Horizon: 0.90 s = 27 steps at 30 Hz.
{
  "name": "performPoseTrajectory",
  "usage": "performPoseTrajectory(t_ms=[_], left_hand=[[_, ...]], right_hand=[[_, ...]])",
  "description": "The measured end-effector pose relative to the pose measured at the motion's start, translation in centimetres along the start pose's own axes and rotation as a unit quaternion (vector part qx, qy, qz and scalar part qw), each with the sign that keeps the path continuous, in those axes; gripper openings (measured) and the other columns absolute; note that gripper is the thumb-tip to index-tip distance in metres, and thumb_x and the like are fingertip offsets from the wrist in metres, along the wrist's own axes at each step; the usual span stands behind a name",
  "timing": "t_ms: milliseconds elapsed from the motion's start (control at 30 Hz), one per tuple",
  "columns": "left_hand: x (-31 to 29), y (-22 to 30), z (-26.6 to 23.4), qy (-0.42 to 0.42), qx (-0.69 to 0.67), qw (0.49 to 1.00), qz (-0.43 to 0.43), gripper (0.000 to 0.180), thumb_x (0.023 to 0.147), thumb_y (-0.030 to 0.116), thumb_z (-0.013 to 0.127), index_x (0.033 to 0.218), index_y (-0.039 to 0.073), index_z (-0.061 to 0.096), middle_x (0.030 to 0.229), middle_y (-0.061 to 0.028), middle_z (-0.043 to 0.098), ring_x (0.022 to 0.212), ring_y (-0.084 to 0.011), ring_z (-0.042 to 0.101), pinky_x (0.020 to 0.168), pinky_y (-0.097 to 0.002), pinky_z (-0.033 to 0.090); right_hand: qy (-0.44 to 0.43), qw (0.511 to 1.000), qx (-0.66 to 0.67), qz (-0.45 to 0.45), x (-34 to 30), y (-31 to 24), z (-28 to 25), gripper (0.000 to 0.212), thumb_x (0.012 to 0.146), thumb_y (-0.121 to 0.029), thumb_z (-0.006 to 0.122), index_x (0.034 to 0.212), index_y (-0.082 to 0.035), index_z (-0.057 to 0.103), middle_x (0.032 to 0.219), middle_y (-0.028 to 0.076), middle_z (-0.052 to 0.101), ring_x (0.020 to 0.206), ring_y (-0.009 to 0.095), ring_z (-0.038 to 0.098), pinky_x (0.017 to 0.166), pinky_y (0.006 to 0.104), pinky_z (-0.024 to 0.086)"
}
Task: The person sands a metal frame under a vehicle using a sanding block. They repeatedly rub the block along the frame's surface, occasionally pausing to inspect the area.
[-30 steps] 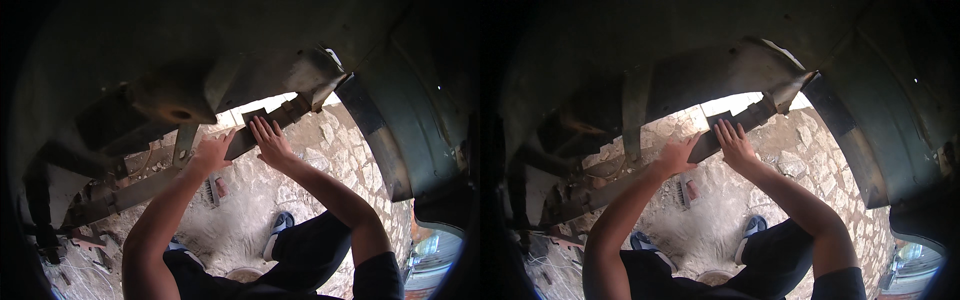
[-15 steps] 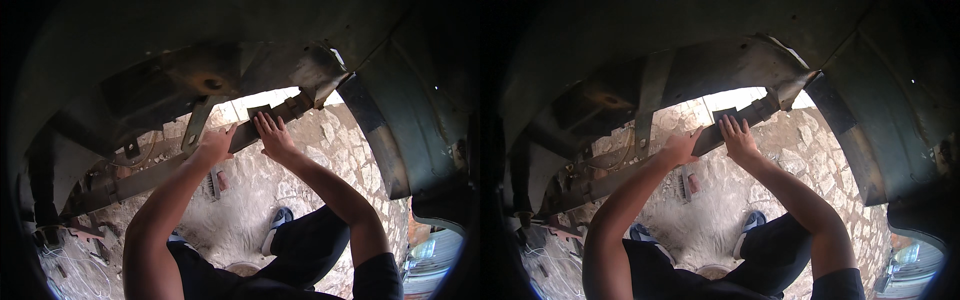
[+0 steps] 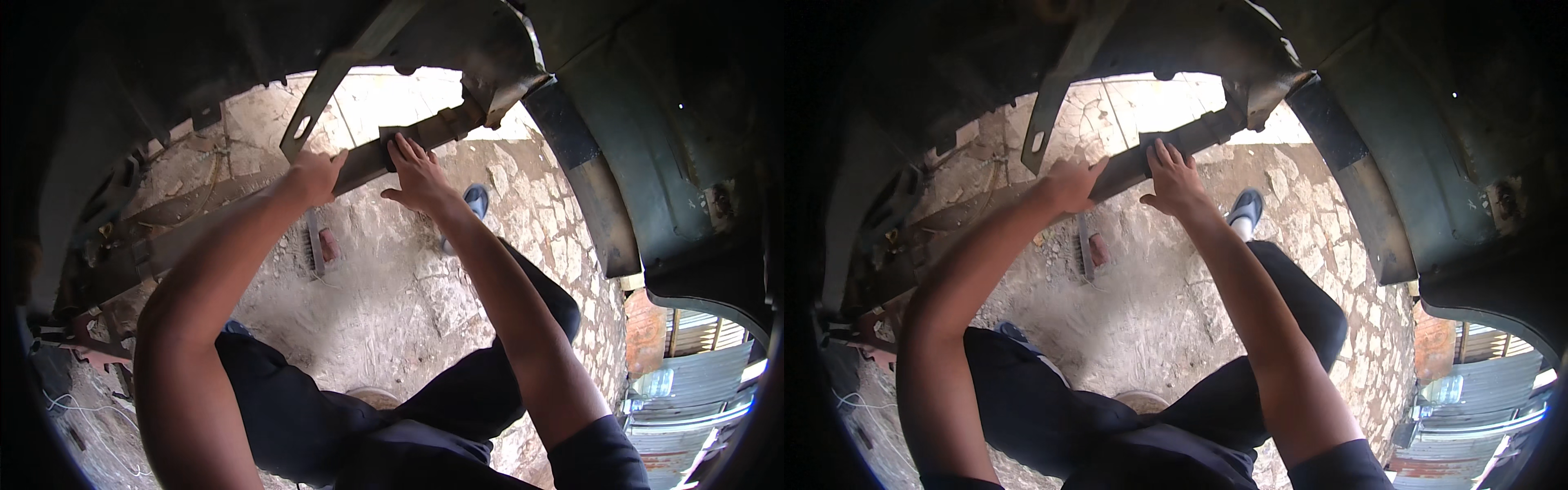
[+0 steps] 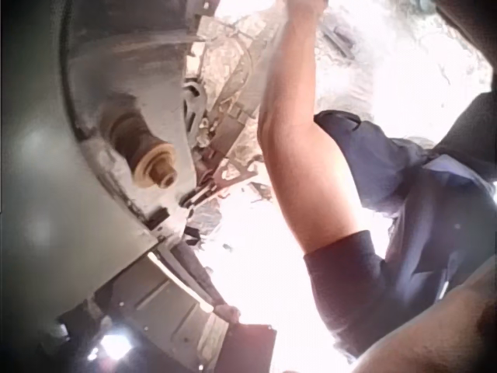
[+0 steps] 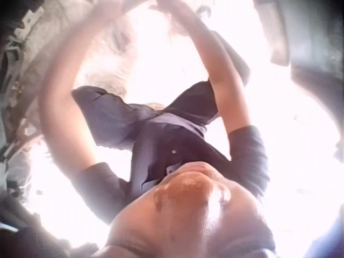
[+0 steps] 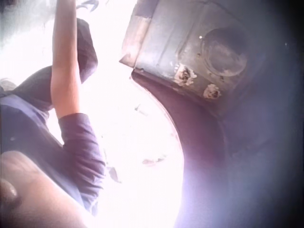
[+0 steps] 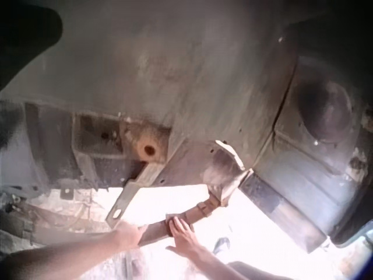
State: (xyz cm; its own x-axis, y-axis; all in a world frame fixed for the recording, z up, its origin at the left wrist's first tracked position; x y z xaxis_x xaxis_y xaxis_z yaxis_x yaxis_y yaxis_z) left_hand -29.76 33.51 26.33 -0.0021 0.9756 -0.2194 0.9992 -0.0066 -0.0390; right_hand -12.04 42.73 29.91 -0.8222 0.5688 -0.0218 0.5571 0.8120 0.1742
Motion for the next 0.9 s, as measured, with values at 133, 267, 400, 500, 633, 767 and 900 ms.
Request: performPoseTrajectory(t_ms=[133, 267, 400, 500, 633, 767, 900], left_hand=[[-1.2, -0.3, 1.0, 0.052, 0.020, 0.998, -0.004, 0.106, 0.079, 0.048, 0.078, 0.159, 0.011, 0.019, 0.125, -0.0197, 0.060, 0.105, -0.0340, 0.067, 0.089, -0.0467, 0.050], [-1.8, -1.2, 2.5, 0.123, 0.012, 0.992, -0.004, 0.111, 0.078, 0.050, 0.079, 0.160, 0.013, 0.015, 0.121, -0.0168, 0.058, 0.101, -0.0315, 0.066, 0.088, -0.0434, 0.052], [-1.9, -1.2, 3.3, 0.120, -0.013, 0.993, -0.013, 0.117, 0.076, 0.052, 0.079, 0.161, 0.012, 0.008, 0.118, -0.0194, 0.058, 0.098, -0.0352, 0.066, 0.085, -0.0460, 0.053], [-1.7, -0.7, 3.2, 0.133, -0.022, 0.991, -0.006, 0.117, 0.076, 0.052, 0.079, 0.161, 0.011, 0.009, 0.114, -0.0189, 0.058, 0.094, -0.0357, 0.066, 0.082, -0.0465, 0.054], [-1.7, -1.0, 2.5, 0.130, -0.058, 0.990, 0.000, 0.119, 0.074, 0.053, 0.080, 0.160, 0.009, 0.010, 0.111, -0.0190, 0.061, 0.091, -0.0355, 0.067, 0.080, -0.0450, 0.054], [-1.2, -1.7, 2.5, 0.122, -0.057, 0.991, -0.013, 0.121, 0.072, 0.056, 0.081, 0.160, 0.009, 0.012, 0.108, -0.0179, 0.063, 0.089, -0.0342, 0.068, 0.078, -0.0449, 0.054], [-1.2, -2.0, 2.4, 0.095, -0.063, 0.993, -0.035, 0.121, 0.070, 0.057, 0.081, 0.160, 0.010, 0.015, 0.108, -0.0169, 0.064, 0.091, -0.0340, 0.069, 0.078, -0.0461, 0.055]], right_hand=[[0.027, 0.998, 0.002, -0.051, 0.5, 1.4, -1.0, 0.098, 0.074, -0.042, 0.084, 0.151, -0.007, 0.035, 0.150, 0.016, 0.040, 0.139, 0.033, 0.038, 0.111, 0.0494, 0.033], [0.045, 0.996, -0.011, -0.078, 1.7, 1.5, -1.3, 0.102, 0.076, -0.038, 0.083, 0.156, -0.006, 0.028, 0.155, 0.016, 0.033, 0.144, 0.034, 0.032, 0.118, 0.0519, 0.026], [0.050, 0.998, -0.007, -0.042, 0.5, 0.2, 2.0, 0.111, 0.076, -0.037, 0.083, 0.159, -0.004, 0.016, 0.166, 0.015, 0.016, 0.154, 0.032, 0.015, 0.123, 0.0522, 0.017], [0.065, 0.995, -0.035, -0.060, -0.8, 0.5, 2.2, 0.112, 0.076, -0.036, 0.083, 0.159, -0.004, 0.015, 0.165, 0.014, 0.020, 0.153, 0.032, 0.018, 0.123, 0.0522, 0.017], [0.083, 0.996, -0.003, -0.036, 0.9, 0.9, 1.6, 0.105, 0.078, -0.031, 0.081, 0.158, -0.003, 0.019, 0.164, 0.014, 0.022, 0.152, 0.031, 0.020, 0.123, 0.0532, 0.018], [0.083, 0.996, 0.004, -0.013, 0.6, 0.2, 1.8, 0.108, 0.076, -0.035, 0.082, 0.158, -0.003, 0.018, 0.165, 0.014, 0.020, 0.153, 0.030, 0.019, 0.123, 0.0530, 0.017], [0.035, 0.998, -0.028, -0.039, -0.9, 0.0, 1.5, 0.112, 0.075, -0.039, 0.083, 0.158, -0.004, 0.017, 0.166, 0.014, 0.017, 0.154, 0.030, 0.017, 0.123, 0.0527, 0.016]])
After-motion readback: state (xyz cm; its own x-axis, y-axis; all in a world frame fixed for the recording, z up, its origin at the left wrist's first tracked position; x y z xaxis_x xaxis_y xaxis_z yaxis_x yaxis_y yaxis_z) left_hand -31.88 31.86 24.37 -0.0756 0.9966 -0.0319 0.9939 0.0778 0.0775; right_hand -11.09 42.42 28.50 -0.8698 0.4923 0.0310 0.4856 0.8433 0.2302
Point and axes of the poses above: each hand's wrist, its own x-axis towards the middle knuckle, its own z-axis out of the palm, y = z × x, the point moved 3 cm from there along x, towards the middle knuckle
